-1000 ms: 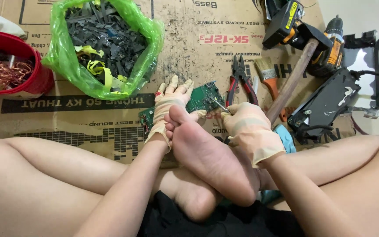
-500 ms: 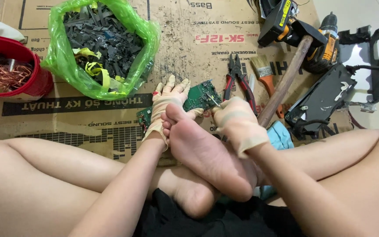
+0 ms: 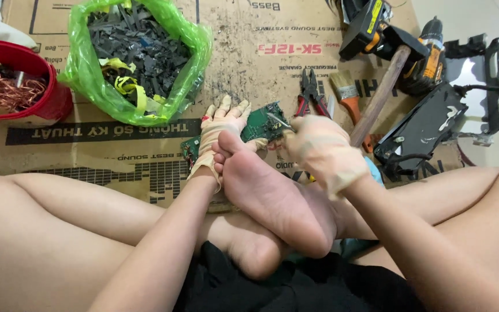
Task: The person sits on the floor and uses a screwdriver to remove components from a green circuit board. They then use pliers to pull out remaining parts from the board.
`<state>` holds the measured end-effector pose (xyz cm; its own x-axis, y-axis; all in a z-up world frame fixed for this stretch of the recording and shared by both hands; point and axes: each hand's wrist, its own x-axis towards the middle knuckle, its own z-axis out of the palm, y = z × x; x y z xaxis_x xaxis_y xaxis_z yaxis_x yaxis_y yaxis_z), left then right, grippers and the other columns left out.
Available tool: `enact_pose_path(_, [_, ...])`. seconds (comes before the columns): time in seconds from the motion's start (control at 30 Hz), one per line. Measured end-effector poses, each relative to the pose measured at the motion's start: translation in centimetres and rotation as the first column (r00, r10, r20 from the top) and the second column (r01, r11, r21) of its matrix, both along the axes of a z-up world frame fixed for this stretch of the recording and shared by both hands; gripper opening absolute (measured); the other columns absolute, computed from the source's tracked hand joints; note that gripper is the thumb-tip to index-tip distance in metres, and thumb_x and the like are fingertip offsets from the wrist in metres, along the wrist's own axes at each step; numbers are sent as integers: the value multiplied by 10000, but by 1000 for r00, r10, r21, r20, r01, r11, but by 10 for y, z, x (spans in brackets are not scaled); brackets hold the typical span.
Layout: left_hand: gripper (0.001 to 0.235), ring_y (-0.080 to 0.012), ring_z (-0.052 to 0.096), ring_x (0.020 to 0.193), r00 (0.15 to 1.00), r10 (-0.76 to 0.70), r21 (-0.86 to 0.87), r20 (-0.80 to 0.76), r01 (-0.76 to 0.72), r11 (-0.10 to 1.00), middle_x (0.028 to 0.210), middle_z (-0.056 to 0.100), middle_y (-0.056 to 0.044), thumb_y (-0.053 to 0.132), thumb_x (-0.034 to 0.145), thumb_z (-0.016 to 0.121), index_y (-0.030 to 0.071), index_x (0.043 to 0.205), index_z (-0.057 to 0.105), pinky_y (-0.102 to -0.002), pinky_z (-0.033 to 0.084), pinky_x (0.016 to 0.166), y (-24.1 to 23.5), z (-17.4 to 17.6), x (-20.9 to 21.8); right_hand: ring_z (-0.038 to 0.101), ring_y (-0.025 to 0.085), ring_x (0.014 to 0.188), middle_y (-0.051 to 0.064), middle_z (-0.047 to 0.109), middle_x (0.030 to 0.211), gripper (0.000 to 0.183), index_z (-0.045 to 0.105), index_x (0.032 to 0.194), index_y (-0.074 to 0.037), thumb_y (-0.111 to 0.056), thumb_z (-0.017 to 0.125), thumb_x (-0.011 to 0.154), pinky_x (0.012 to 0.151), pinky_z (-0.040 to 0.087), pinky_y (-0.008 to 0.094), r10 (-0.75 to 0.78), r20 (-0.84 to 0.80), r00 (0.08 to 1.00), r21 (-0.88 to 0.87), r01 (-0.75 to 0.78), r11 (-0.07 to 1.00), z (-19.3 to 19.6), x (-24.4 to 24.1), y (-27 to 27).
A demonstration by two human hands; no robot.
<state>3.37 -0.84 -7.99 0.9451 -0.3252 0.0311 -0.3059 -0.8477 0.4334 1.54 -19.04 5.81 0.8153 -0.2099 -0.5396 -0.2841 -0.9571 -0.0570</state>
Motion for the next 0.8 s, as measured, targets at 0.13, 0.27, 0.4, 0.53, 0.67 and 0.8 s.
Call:
enact_pose_path(0.13, [870,-356,223,1480,999,32,-29,-8,-32,999,1616,359,-76,569,759,669,115,1479,484,-428,161,1190,0,15,-11,677,190,1151,-100,690,1229,535,379,1382,-721,-747,496,861,946,566,485,-128,-35,991,-45,127,991,-60,-17,-36])
enact_pose_path(0.27, [869,-343,247,1485,999,17,10,36,-18,1000,1570,430,-68,592,778,667,88,1466,501,-456,184,1193,-1,21,-9,640,110,1190,-221,690,1208,444,502,1277,-725,-767,529,835,995,536,387,-244,-12,970,55,244,968,-55,-34,-37])
enact_pose_path(0.4, [870,-316,212,1509,1000,24,-36,11,-24,999,1576,431,-72,559,764,679,88,1472,494,-467,119,1205,-1,24,-12,616,240,1262,-31,692,1313,406,593,1350,-530,-507,542,948,1064,494,437,-271,-41,962,159,274,948,-5,-35,-14])
enact_pose_path(0.53, [1301,-120,39,1550,865,88,542,-493,227,809,1679,60,242,1080,458,378,498,1572,39,-475,73,1286,-10,65,14,639,258,1228,-1,709,1283,389,637,1324,-460,-468,573,940,1035,523,446,-248,-38,968,133,251,959,5,-21,-8])
enact_pose_path(0.67, [1297,-178,48,1562,875,104,468,-473,150,871,1686,29,237,1062,478,395,490,1580,18,-519,75,1273,-12,58,15,640,292,1230,90,702,1293,385,661,1335,-345,-405,570,967,1035,522,454,-283,-68,957,168,291,942,21,-13,3])
enact_pose_path(0.8, [1163,-133,25,1540,887,159,466,-433,70,882,1634,4,351,979,563,462,544,1554,40,-522,88,1258,-16,37,18,659,319,1198,73,736,1215,360,680,1289,-407,-421,553,953,982,556,504,-245,-95,965,118,256,960,-4,-8,3])
